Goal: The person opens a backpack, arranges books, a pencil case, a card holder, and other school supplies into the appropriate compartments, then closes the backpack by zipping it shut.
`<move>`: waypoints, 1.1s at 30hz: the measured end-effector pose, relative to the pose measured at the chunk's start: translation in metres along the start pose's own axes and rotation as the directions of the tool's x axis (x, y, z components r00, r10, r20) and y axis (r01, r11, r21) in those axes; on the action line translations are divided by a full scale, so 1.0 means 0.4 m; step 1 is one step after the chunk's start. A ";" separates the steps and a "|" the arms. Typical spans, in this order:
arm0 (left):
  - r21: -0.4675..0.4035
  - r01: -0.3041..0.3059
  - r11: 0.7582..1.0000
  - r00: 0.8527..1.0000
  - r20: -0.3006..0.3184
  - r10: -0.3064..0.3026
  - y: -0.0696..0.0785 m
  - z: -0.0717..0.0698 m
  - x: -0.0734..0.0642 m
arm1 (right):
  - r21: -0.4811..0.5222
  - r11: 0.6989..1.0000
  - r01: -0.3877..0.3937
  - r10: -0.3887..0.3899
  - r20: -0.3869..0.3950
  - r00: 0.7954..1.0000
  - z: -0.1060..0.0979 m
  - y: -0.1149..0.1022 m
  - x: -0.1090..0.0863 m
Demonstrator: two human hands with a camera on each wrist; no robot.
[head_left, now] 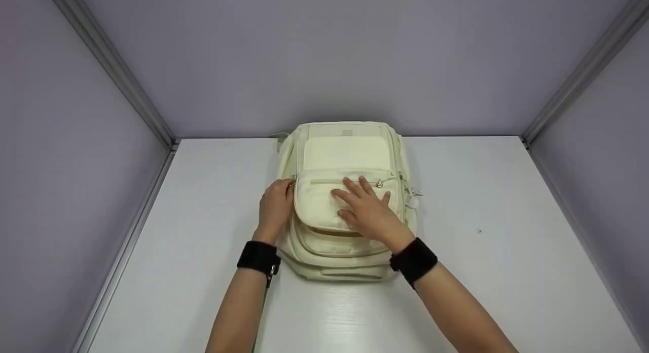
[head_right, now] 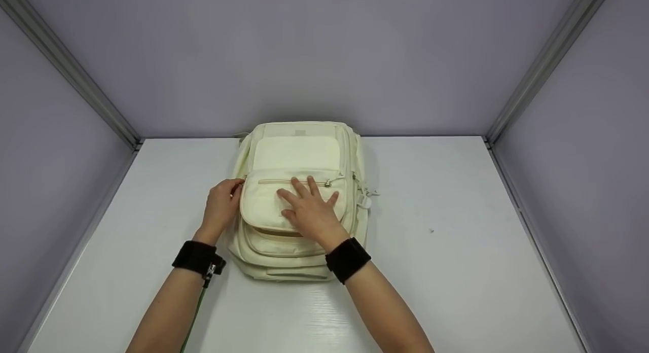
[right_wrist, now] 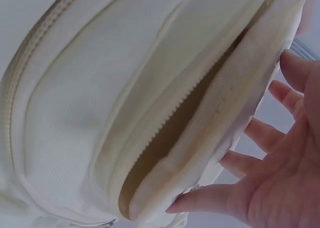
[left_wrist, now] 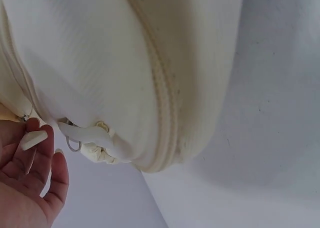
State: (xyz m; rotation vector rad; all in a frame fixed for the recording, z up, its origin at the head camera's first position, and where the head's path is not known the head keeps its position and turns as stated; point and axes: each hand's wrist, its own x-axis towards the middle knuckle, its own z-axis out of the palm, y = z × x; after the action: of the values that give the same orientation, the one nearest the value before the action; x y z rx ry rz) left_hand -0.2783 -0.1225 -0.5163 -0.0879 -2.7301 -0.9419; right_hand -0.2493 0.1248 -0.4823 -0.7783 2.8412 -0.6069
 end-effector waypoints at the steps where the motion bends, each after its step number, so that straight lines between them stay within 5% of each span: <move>1: 0.001 -0.003 1.000 1.000 0.001 0.003 0.001 -0.001 -0.002 | -0.007 1.000 -0.001 0.001 0.001 1.000 0.002 0.000 0.000; 20: 0.063 -0.132 0.989 0.991 0.018 0.131 -0.004 -0.035 -0.060 | -0.058 0.998 0.005 -0.007 -0.023 1.000 0.014 -0.007 0.006; 33: 0.123 -0.269 0.955 0.962 0.081 0.260 0.007 -0.062 -0.121 | -0.119 0.993 -0.007 0.003 -0.030 1.000 0.011 -0.013 0.011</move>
State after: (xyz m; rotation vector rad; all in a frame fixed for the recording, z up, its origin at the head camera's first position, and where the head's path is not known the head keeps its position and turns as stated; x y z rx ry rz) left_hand -0.2256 -0.1343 -0.5082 -0.4541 -2.7396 -0.6913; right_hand -0.2495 0.1170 -0.4844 -0.7862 2.9281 -0.4557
